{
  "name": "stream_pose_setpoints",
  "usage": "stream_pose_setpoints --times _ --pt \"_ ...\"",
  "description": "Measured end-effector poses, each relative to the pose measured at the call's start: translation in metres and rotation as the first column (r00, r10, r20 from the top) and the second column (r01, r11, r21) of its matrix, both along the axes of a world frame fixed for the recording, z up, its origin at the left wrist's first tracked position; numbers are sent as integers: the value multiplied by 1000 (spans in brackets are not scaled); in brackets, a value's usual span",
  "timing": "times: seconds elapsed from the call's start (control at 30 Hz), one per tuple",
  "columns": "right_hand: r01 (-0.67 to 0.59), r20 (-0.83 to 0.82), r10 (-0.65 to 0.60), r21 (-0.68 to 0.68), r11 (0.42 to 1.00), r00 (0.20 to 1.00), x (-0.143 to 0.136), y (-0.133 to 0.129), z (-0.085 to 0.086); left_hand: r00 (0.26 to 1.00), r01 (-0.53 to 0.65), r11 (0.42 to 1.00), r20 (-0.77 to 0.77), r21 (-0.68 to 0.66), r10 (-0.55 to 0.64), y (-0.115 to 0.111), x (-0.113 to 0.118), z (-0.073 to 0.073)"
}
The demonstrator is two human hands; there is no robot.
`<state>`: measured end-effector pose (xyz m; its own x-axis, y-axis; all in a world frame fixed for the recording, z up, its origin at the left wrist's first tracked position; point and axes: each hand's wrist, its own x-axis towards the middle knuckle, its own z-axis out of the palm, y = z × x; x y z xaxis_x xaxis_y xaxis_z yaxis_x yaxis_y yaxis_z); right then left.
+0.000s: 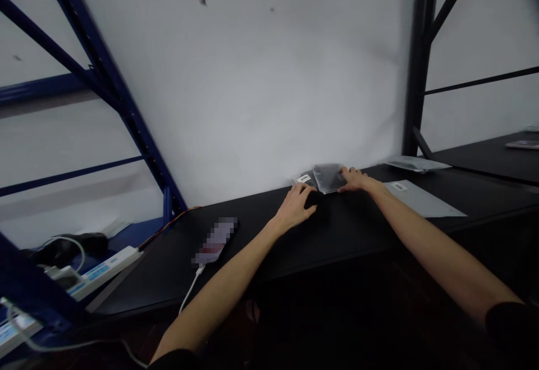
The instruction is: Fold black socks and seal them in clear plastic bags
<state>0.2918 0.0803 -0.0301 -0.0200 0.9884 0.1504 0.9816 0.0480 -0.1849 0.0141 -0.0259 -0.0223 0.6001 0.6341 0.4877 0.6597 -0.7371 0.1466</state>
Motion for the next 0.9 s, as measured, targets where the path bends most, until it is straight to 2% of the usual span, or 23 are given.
stream_pose_setpoints --times 0.17,0.27,0.4,0.5,0.6,0.73,0.8,0.9 --pt "-71 21 72 -33 997 997 -2 6 -7 998 -22 991 -55 -129 15 5 -3 -8" --pt "-124 22 125 -62 990 992 -1 7 -11 997 34 987 -65 -159 -44 9 -6 -10" --pt "-168 -20 168 -22 985 986 -6 6 -16 987 101 983 -109 -153 -118 10 -8 -9" --pt "-144 -64 146 37 989 987 -10 8 -18 979 143 977 -120 -159 -163 5 -8 -5" --pt "-60 -76 65 69 996 995 -12 10 -20 972 176 970 -124 -170 -199 -1 -6 0" --pt "-6 62 3 41 999 998 -14 9 -20 961 214 957 -133 -197 -242 -5 -5 3" --pt "-62 128 56 41 997 990 -17 7 -18 959 221 953 -134 -207 -252 -6 -5 4" --pt "-256 157 236 123 959 959 -21 1 -12 955 219 951 -152 -219 -255 -8 -4 4"
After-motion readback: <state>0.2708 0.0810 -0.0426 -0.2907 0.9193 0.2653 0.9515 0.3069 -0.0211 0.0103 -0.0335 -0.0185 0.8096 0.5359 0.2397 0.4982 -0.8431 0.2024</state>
